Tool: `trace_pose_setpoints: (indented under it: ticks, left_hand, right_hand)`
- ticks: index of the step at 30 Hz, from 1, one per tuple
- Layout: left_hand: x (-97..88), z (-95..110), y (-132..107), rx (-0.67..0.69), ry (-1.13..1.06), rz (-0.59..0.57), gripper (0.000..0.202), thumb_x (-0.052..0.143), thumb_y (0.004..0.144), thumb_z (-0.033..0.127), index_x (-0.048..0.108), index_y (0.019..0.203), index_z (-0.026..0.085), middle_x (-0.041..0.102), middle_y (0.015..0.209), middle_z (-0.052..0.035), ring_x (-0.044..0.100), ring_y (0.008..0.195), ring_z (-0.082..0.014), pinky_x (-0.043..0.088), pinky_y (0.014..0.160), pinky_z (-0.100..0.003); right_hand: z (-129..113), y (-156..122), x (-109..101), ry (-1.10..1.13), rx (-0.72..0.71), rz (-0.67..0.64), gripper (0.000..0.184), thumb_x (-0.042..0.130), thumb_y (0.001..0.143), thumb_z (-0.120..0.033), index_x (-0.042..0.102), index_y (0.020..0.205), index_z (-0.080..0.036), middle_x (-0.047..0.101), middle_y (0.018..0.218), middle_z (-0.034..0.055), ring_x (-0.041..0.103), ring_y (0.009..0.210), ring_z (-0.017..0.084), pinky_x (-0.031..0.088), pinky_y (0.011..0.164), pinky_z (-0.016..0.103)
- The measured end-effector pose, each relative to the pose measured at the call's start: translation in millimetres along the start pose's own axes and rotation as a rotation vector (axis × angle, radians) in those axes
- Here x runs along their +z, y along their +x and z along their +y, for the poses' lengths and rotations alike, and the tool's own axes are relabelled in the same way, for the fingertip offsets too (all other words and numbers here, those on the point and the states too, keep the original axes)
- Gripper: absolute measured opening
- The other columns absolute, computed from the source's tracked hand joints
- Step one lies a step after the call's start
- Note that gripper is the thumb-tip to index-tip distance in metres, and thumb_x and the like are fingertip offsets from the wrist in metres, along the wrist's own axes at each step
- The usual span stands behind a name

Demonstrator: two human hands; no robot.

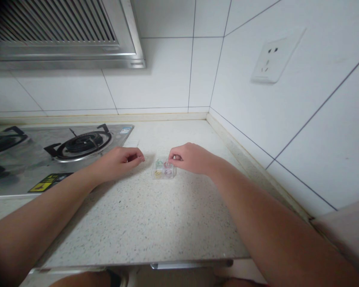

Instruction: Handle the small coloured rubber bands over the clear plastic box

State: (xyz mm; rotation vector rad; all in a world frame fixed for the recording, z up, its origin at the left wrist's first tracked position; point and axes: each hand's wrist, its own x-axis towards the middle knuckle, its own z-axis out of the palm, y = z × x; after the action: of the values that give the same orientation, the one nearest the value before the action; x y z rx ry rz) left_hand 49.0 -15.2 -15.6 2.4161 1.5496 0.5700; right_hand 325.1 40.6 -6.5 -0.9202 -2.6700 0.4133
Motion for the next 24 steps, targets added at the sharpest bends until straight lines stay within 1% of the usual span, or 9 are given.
trace_pose_setpoints:
  ticks: [6,13,17,19,23,24]
  left_hand:
    - [-1.1,1.5,0.9,-0.015,0.016,-0.012,0.035,0.048,0.095,0.045,0.069,0.089,0.018,0.061,0.065,0.0004,0.051,0.057,-0.0116,0.029,0.054,-0.026]
    - [-1.1,2.5,1.1,-0.036,0.021,-0.030,0.031,0.049,0.095,0.044,0.069,0.090,0.020,0.061,0.065,0.0015,0.050,0.057,-0.0113,0.030,0.056,-0.026]
    - [-0.8,2.9,1.7,-0.032,0.025,-0.028,0.031,0.049,0.095,0.043,0.069,0.089,0.020,0.061,0.066,0.0013,0.050,0.057,-0.0114,0.029,0.056,-0.026]
    - [-0.7,3.2,2.2,-0.032,0.030,-0.026,0.031,0.049,0.095,0.043,0.069,0.089,0.019,0.061,0.066,0.0011,0.050,0.057,-0.0113,0.029,0.056,-0.026]
    - [-0.4,3.7,2.7,-0.026,0.031,-0.018,0.030,0.050,0.094,0.041,0.070,0.089,0.019,0.060,0.065,0.0009,0.049,0.056,-0.0111,0.029,0.056,-0.026]
    - [-0.3,3.9,2.6,-0.026,0.031,-0.016,0.030,0.050,0.094,0.041,0.070,0.089,0.019,0.060,0.064,0.0008,0.048,0.056,-0.0111,0.028,0.056,-0.026]
  right_hand:
    - [-1.0,-0.1,0.8,0.098,0.019,-0.025,0.024,0.058,0.090,-0.035,0.074,0.093,-0.018,0.065,0.068,-0.0003,0.050,0.059,0.009,0.031,0.056,0.025]
    - [0.3,0.8,2.5,0.112,0.025,-0.013,0.022,0.059,0.089,-0.035,0.074,0.092,-0.018,0.067,0.071,0.0002,0.055,0.062,0.010,0.036,0.059,0.024]
    - [-1.1,1.2,5.2,0.108,0.026,0.000,0.022,0.059,0.089,-0.035,0.074,0.092,-0.019,0.068,0.073,0.0007,0.056,0.063,0.010,0.036,0.059,0.024]
    - [-3.7,2.6,7.4,0.091,0.031,0.044,0.020,0.060,0.089,-0.035,0.074,0.092,-0.020,0.069,0.074,0.0005,0.057,0.063,0.010,0.036,0.060,0.024]
    - [-10.3,7.8,14.4,0.080,0.058,0.219,0.020,0.059,0.091,-0.036,0.073,0.093,-0.022,0.072,0.077,-0.0004,0.057,0.064,0.010,0.036,0.061,0.025]
    - [-11.4,9.1,16.4,0.063,0.062,0.239,0.020,0.059,0.091,-0.036,0.073,0.093,-0.022,0.072,0.077,-0.0007,0.056,0.063,0.010,0.036,0.060,0.025]
